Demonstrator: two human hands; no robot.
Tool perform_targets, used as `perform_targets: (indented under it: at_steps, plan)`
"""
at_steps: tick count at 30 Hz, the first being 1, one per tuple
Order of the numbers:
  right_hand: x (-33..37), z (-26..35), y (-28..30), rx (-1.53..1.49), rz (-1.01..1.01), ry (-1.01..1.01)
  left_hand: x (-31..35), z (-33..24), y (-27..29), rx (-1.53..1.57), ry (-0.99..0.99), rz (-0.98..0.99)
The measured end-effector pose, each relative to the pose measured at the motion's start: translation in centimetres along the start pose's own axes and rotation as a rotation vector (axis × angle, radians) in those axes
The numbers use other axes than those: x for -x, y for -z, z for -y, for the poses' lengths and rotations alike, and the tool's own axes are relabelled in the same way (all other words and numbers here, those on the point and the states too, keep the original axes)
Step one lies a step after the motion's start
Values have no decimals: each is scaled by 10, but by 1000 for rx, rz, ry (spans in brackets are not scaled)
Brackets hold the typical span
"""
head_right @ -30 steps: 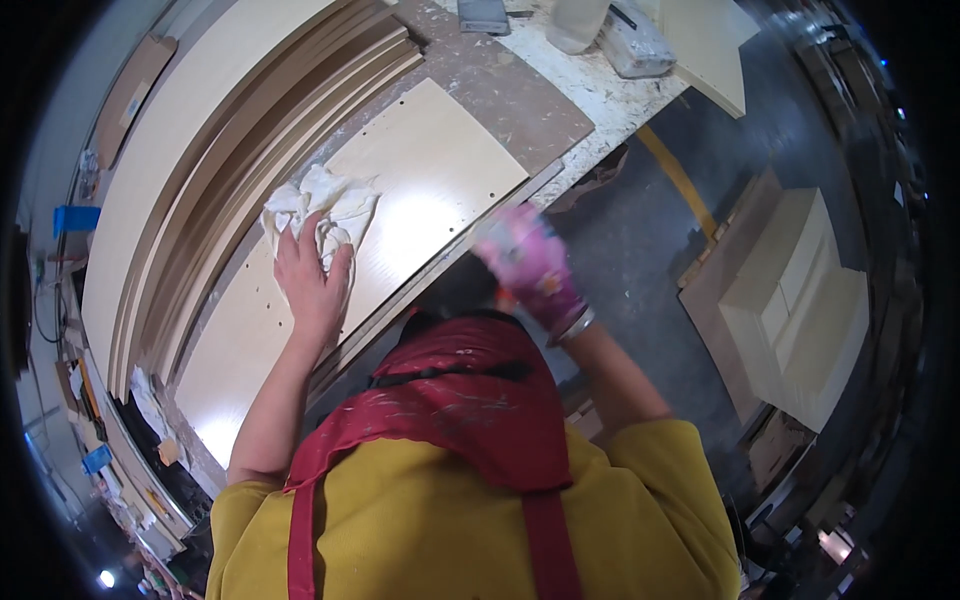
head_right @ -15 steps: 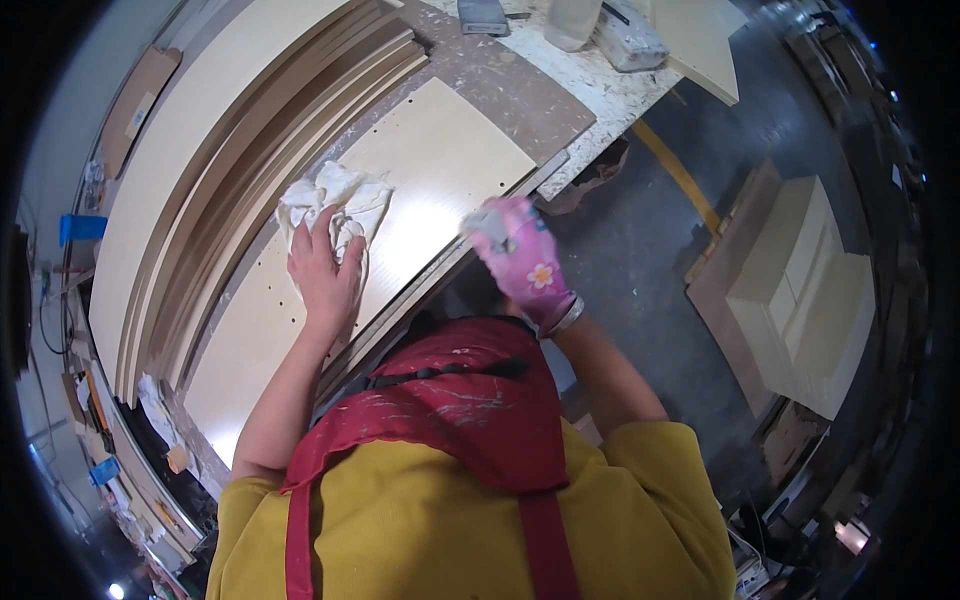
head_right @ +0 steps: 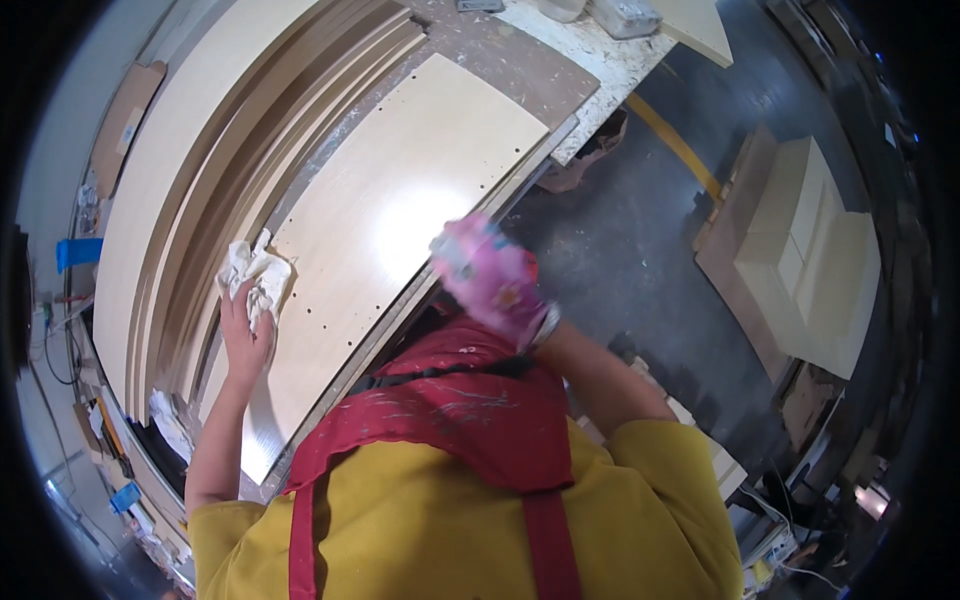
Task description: The person applies a filler material to wooden boards using a small wooden stick and wipes the surface with a white cloth.
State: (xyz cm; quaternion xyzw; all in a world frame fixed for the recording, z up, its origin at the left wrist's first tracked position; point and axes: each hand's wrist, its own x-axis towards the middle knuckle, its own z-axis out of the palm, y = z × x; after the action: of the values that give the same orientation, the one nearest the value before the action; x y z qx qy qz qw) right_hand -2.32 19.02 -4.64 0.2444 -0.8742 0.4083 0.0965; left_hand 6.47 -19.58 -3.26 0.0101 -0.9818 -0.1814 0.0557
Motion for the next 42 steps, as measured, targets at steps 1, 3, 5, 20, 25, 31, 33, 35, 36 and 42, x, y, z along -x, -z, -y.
perform_targets:
  at_steps: [1, 3, 5, 20, 25, 31, 33, 35, 36, 42]
  plan:
    - [-6, 32, 5, -48, 213, -209, 2, 1, -1, 4, 5, 3]
    - [-7, 41, 4, -12, 274, -135, 2, 2, -3, -16, 18, -2]
    - [-14, -1, 13, -9, 11, 185, 5, 4, -4, -34, 40, -3]
    - [14, 43, -25, -212, 176, 68, 4, 3, -9, -125, -20, -80]
    - [-46, -28, 36, -76, -118, -371, 7, 1, -5, -95, 20, -86]
    - [6, 32, -19, 1, 63, -64, 3, -1, -8, -120, -5, -93]
    - [24, 65, -38, -31, 266, -140, 2, -1, -8, -106, -20, -106]
    - [25, 72, -41, -103, 241, -131, 5, 2, -6, -78, -15, -99]
    - [24, 76, -43, -184, 221, -124, 5, 2, -7, -68, -22, -107]
    - [0, 30, -16, -135, -120, -465, 2, 6, -10, -30, -119, -226]
